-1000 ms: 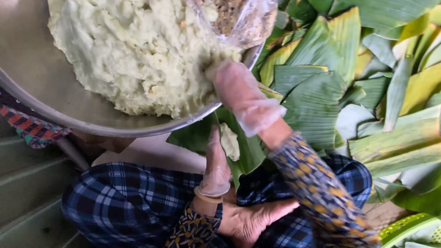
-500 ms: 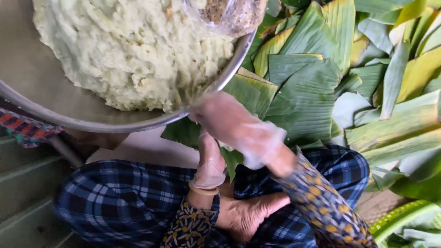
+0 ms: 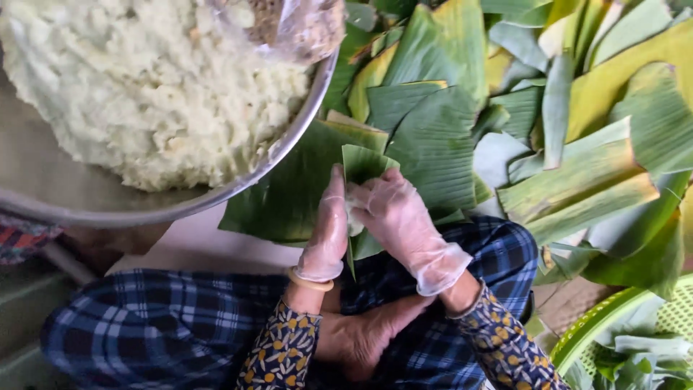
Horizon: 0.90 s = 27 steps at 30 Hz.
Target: The person is portioning a mashed food mixture, rolling it into balls, and wrapping each ball in a banana leaf.
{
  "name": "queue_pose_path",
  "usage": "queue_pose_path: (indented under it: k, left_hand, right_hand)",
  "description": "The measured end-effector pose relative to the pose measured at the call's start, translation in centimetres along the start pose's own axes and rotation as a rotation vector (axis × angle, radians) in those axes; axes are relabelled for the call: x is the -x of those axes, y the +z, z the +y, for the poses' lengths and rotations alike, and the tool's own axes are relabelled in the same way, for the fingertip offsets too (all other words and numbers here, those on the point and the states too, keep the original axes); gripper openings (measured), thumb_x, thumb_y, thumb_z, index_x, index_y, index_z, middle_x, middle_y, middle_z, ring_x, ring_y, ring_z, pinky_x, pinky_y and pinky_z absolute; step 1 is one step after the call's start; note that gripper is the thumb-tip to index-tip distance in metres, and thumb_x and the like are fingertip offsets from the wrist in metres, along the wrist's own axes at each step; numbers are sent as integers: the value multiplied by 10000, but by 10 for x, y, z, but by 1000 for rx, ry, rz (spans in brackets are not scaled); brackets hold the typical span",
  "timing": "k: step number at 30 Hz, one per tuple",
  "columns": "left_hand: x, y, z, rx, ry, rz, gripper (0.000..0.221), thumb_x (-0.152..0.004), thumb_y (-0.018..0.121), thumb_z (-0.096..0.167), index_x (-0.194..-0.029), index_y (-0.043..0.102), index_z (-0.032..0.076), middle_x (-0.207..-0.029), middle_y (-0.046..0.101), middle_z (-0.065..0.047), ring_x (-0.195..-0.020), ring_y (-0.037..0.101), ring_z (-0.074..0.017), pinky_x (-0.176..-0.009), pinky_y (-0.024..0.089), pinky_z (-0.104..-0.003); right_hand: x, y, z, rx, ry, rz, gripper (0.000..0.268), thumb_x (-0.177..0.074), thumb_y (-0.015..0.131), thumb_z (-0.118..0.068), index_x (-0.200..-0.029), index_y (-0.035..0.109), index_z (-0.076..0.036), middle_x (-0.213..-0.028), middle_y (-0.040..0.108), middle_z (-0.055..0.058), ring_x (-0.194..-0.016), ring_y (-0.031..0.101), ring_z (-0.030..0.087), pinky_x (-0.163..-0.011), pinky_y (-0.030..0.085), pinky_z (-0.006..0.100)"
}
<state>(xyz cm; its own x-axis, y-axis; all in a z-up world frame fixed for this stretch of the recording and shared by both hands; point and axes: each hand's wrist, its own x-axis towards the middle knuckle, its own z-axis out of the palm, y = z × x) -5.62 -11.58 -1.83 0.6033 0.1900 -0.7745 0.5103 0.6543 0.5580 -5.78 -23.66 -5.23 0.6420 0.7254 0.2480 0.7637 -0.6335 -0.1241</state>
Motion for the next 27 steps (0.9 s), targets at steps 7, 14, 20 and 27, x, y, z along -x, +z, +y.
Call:
queue_pose_path:
  k: [7,14,20,27]
  left_hand:
    - [-12,-1,-33,-110,4,-41,748,-950,465,582,-1472,465,47,-1484,458,-181,-1359,438,-338,-1134,355,-483]
    - [4,7,-7,-165,-90,-22,788,-926,493,641,-1516,470,120,-1512,498,-191,-1351,521,-333,-1111,412,-494]
    - [27,17,28,-19,-132,168,759,-848,575,602,-1374,605,55,-1231,650,-118,-1096,660,-268,-960,559,-379]
    - [-13,-11,-2,57,-117,133,787,-834,591,661,-1447,546,170,-1387,613,-99,-1231,607,-246,-1105,435,-461]
  right_hand:
    - [10,-26,3,212,97,-104,776,-612,843,-493,-1320,618,-269,-951,617,-12,-855,566,270,-639,525,363]
    - [6,-1,-20,92,120,-36,411,-921,602,-344,-1277,671,-152,-788,656,34,-769,628,252,-648,495,362]
    - [26,10,-57,-34,262,-287,752,-866,549,-167,-1582,345,-66,-1659,317,181,-1498,295,443,-1128,263,663]
    - [23,-24,-28,-218,380,-333,658,-948,585,-380,-1557,428,-187,-1635,390,43,-1536,194,434,-1132,213,651]
